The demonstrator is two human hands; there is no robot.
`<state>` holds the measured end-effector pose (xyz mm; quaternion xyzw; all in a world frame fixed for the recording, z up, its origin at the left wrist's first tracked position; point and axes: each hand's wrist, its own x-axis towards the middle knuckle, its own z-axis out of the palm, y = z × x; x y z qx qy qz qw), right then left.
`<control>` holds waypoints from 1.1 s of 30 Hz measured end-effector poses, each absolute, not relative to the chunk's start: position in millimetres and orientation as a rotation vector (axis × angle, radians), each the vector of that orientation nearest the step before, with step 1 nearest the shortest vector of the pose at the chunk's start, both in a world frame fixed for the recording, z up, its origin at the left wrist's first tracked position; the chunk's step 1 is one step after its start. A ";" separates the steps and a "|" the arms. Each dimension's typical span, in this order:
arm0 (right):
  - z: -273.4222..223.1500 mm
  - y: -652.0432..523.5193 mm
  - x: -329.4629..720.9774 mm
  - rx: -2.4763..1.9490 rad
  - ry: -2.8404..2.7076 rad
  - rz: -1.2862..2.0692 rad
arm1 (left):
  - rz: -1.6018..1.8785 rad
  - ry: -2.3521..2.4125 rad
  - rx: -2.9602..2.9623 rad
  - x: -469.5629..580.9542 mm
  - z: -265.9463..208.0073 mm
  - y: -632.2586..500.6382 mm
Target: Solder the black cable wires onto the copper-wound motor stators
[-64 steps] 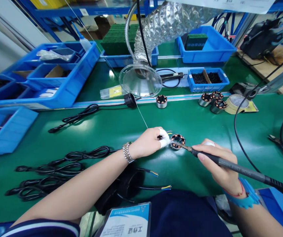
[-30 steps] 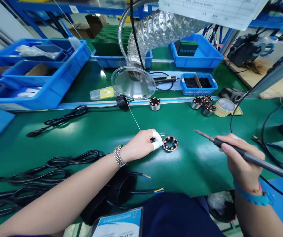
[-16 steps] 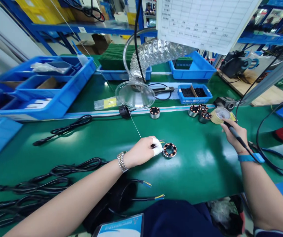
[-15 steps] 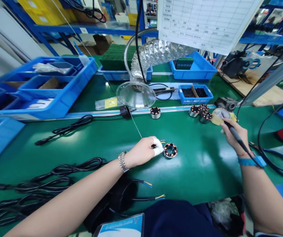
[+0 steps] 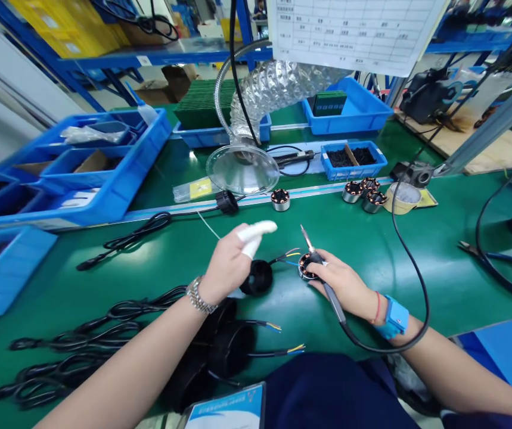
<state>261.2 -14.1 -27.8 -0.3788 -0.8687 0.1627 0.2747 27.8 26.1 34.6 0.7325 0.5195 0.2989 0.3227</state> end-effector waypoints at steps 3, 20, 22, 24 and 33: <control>-21.8 -9.8 259.4 -1.036 -2.325 0.520 | 0.528 1.243 2.181 30.9 28.5 21.7; 32.0 -14.2 268.1 -1.303 -1.873 1.041 | 0.381 1.085 2.240 37.5 28.9 34.9; 31.3 -15.5 269.0 -1.325 -1.848 1.055 | 0.270 1.072 2.224 43.6 30.8 35.6; 29.9 -16.7 270.0 -1.354 -1.783 1.109 | 0.188 1.078 2.133 43.6 33.2 37.8; 27.4 -15.7 271.9 -1.356 -1.708 1.186 | 0.038 1.014 1.957 21.9 46.9 42.0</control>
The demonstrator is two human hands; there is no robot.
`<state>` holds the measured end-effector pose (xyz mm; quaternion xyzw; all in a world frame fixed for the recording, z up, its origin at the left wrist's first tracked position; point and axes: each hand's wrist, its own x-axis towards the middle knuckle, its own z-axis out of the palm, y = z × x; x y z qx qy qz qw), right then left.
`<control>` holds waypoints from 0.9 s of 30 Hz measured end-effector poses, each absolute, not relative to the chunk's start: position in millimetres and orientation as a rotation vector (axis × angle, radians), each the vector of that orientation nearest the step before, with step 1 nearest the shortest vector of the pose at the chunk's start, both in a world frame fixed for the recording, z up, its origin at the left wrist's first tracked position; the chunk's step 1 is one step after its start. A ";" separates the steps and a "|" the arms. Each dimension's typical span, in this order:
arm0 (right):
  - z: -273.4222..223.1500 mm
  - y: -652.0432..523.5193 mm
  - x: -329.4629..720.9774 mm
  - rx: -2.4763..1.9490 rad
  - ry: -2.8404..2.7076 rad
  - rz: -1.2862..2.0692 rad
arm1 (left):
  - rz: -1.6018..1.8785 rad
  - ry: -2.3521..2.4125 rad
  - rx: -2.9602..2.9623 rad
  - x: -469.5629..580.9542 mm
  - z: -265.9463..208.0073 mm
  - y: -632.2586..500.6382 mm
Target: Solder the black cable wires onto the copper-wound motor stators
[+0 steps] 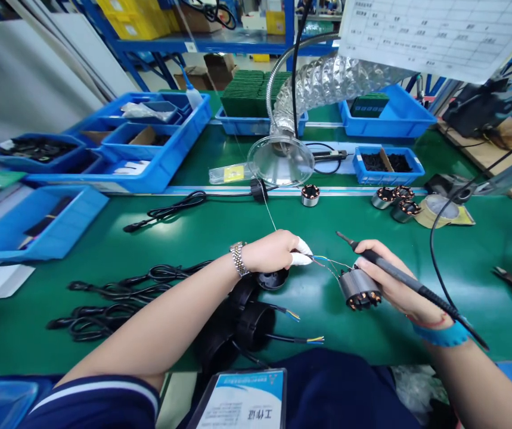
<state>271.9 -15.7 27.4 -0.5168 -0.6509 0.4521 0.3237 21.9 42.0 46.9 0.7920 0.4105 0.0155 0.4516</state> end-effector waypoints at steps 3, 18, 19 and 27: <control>17.1 -19.4 273.9 -1.331 -1.964 0.869 | 0.130 1.025 2.010 24.1 46.6 41.3; -10.1 -36.3 255.4 -1.021 -2.007 0.616 | 0.083 1.115 1.952 53.1 41.3 33.9; -8.5 -34.3 254.9 -1.044 -1.977 0.629 | 0.098 1.129 1.953 55.9 40.2 33.1; -9.1 -1.6 251.9 -1.121 -1.849 0.923 | 0.311 1.178 1.971 65.7 22.7 22.6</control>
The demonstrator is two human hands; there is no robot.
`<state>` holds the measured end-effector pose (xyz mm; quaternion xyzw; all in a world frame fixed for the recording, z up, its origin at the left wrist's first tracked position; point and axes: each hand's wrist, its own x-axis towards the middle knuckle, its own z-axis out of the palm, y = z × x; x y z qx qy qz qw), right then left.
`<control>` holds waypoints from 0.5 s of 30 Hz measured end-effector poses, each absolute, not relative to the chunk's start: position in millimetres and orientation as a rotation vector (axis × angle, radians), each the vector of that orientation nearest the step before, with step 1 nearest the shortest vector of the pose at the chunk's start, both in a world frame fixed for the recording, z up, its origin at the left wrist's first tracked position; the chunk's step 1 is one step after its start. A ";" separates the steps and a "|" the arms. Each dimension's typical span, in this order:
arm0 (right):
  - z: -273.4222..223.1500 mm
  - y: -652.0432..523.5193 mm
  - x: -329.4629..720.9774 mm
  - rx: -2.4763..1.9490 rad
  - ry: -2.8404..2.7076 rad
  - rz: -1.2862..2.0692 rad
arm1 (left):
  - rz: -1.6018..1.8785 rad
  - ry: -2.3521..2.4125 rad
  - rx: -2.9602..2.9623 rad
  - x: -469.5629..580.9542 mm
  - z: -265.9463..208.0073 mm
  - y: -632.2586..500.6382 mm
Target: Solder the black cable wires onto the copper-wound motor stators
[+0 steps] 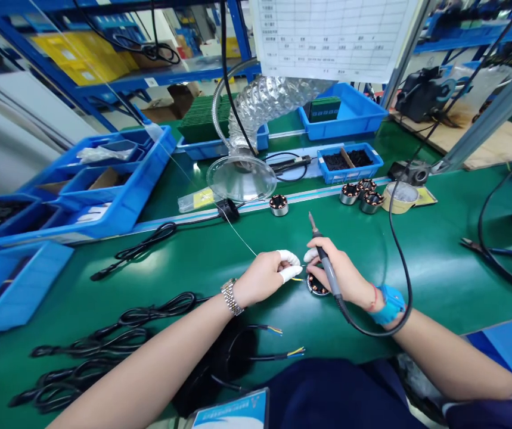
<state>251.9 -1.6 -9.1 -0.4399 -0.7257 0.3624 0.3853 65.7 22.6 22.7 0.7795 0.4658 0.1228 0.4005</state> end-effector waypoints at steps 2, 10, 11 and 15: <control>-11.4 0.9 250.0 -1.136 -1.817 0.939 | 0.313 1.184 1.935 63.8 19.2 22.2; -12.4 -3.7 248.9 -1.141 -1.761 0.935 | 0.452 1.221 1.921 69.8 16.4 21.2; -12.2 -3.8 248.8 -1.127 -1.758 0.954 | 0.447 1.229 1.933 70.4 16.8 21.0; -12.9 -3.1 246.9 -1.113 -1.734 0.996 | 0.390 1.262 1.920 69.0 18.2 20.4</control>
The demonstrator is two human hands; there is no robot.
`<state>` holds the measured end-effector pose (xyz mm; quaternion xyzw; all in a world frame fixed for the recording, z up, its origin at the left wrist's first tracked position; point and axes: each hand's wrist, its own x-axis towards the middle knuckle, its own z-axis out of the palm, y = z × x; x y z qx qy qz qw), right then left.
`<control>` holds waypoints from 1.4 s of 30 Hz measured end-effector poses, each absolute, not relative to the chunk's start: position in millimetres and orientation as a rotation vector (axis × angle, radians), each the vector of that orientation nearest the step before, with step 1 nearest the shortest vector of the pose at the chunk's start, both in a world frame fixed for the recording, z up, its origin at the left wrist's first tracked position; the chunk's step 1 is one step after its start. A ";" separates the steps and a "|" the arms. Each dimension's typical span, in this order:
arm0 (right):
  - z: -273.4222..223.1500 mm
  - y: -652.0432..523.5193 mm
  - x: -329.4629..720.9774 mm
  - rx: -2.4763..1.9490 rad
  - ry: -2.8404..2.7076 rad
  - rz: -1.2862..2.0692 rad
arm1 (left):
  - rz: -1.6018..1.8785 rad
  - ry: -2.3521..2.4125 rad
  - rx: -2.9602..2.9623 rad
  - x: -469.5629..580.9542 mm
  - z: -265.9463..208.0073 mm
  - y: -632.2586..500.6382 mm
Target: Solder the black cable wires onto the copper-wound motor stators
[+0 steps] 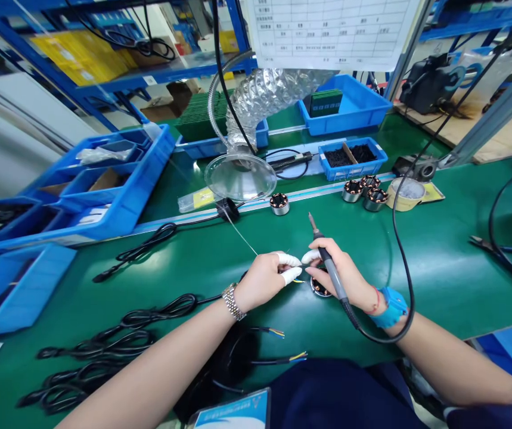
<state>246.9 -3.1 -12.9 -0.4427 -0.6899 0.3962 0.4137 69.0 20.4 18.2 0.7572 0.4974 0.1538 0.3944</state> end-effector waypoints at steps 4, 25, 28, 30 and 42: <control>-12.3 -1.8 244.4 -1.141 -1.729 0.946 | 0.380 1.252 1.927 67.8 20.6 20.0; -8.2 -1.2 247.1 -1.149 -1.719 0.950 | 0.432 1.234 1.810 67.8 16.8 19.7; -7.6 -1.5 248.2 -1.156 -1.734 0.939 | 0.443 1.233 1.806 67.5 16.2 19.6; -7.5 -1.8 248.5 -1.161 -1.739 0.941 | 0.451 1.232 1.803 67.3 15.4 19.5; -8.0 -4.1 241.1 -1.208 -1.774 0.796 | 0.281 1.067 1.952 57.0 28.2 21.5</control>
